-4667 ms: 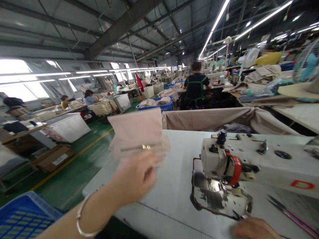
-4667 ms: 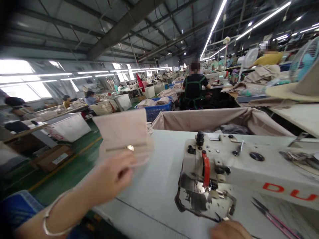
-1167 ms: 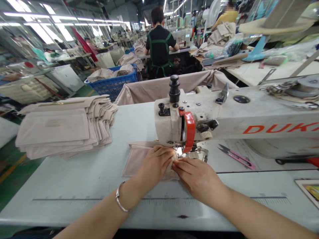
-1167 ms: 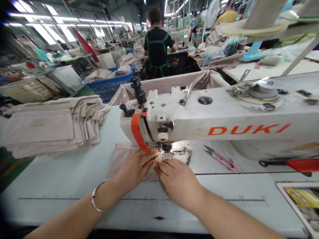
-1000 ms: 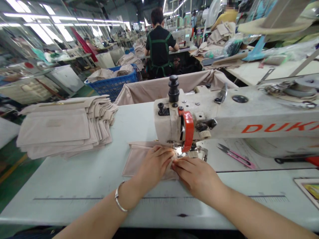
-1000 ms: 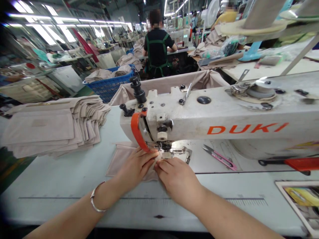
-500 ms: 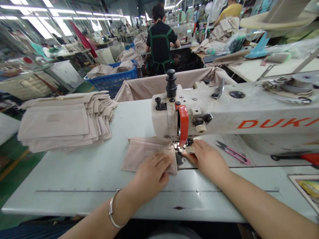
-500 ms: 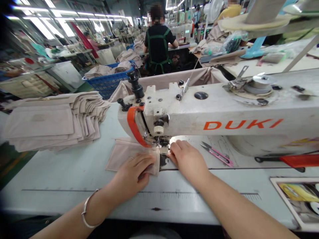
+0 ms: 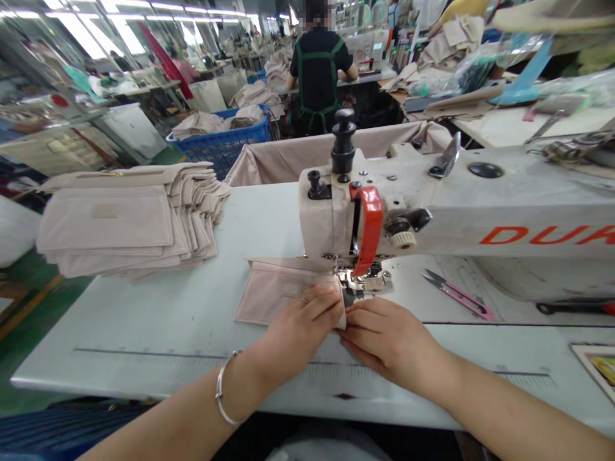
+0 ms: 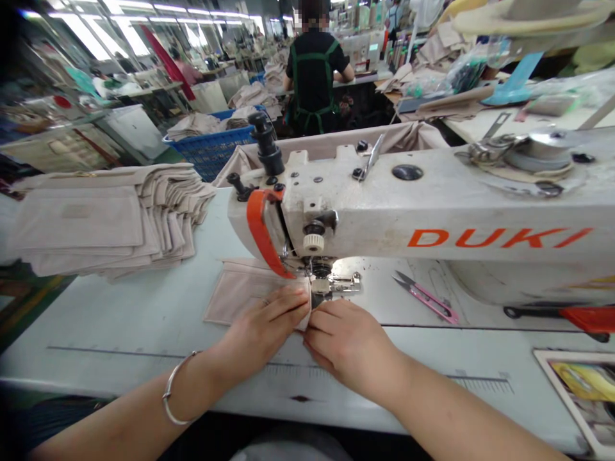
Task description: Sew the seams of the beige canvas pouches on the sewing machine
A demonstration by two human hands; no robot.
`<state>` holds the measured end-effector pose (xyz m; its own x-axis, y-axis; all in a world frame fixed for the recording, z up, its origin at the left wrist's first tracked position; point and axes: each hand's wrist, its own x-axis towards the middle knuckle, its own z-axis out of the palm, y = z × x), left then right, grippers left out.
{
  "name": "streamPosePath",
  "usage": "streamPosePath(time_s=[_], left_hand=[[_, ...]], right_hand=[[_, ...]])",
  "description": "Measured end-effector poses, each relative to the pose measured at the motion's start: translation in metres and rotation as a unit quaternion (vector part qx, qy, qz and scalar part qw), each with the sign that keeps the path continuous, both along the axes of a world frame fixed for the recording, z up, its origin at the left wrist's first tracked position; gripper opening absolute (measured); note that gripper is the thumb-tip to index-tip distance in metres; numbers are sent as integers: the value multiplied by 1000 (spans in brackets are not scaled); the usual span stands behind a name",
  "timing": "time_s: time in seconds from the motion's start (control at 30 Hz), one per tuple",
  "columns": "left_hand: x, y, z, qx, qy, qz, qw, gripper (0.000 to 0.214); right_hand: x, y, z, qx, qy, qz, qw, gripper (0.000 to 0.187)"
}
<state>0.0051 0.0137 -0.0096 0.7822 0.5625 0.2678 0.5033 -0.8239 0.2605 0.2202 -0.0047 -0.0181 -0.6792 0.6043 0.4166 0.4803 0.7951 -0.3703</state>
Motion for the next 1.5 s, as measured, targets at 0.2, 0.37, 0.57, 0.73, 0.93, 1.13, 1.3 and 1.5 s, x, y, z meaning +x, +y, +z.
streamPosePath(time_s=[0.2, 0.37, 0.57, 0.73, 0.93, 1.13, 1.3, 1.5], left_hand=[[0, 13, -1, -3, 21, -14, 1000, 31], [0, 29, 1, 18, -2, -30, 999, 26], [-4, 20, 1, 53, 43, -12, 998, 18], [-7, 14, 4, 33, 26, 14, 999, 14], [-2, 19, 1, -35, 1, 79, 996, 45], [1, 31, -3, -93, -99, 104, 985, 14], [-3, 35, -3, -140, -162, 103, 971, 16], [-7, 33, -6, -145, -165, 92, 971, 19]], right_hand=[[0, -1, 3, 0, 5, -7, 1000, 14], [-7, 3, 3, -6, -7, -30, 999, 18], [30, -3, 17, 4, -1, -91, 996, 21], [103, -13, 9, 63, -135, -371, 917, 38], [129, -19, -11, 53, -224, -405, 885, 30], [81, -15, 12, -110, -68, -391, 911, 15], [23, 6, 25, -116, -30, -195, 973, 20], [5, 20, 16, -51, 1, -171, 984, 22]])
